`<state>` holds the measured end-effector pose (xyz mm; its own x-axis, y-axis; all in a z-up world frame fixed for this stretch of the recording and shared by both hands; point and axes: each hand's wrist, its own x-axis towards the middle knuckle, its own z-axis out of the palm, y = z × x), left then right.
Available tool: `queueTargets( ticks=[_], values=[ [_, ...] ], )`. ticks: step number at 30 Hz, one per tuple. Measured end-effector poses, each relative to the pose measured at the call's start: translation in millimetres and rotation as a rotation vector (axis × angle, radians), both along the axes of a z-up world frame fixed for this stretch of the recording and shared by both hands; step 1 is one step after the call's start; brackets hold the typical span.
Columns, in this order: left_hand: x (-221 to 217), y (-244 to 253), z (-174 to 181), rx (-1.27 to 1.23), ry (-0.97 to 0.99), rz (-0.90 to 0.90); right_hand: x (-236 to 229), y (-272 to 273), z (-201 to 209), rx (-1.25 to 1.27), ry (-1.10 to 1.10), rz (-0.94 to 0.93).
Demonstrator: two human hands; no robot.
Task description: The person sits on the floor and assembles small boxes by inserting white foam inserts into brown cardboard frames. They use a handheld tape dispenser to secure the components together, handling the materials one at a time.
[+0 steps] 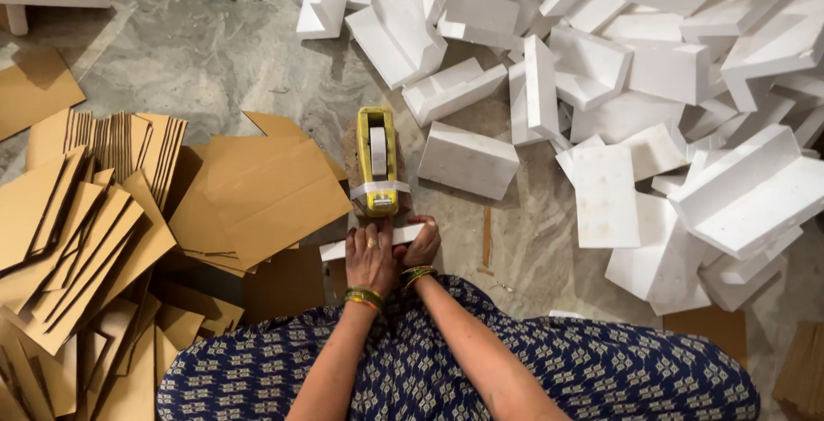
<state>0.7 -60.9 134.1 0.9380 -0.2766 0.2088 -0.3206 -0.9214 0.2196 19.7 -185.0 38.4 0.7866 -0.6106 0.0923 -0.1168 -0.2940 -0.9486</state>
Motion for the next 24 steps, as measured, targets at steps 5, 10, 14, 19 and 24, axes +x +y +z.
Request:
queueTargets(
  ticks=[5,10,14,19,24],
  values=[
    [0,4,10,-0.05,0.086,0.028,-9,10,-12,0.199,-0.048,-0.027],
    [1,4,16,-0.06,0.087,0.034,-7,1,-26,0.296,-0.033,0.015],
    [3,4,12,0.009,0.124,0.039,0,-49,-34,0.831,-0.118,0.059],
    [5,6,3,-0.034,0.045,0.033,-10,-52,-46,0.529,-0.11,0.161],
    [-7,12,-2,-0.044,0.025,0.011,-24,-31,-48,0.726,0.037,0.445]
  ],
)
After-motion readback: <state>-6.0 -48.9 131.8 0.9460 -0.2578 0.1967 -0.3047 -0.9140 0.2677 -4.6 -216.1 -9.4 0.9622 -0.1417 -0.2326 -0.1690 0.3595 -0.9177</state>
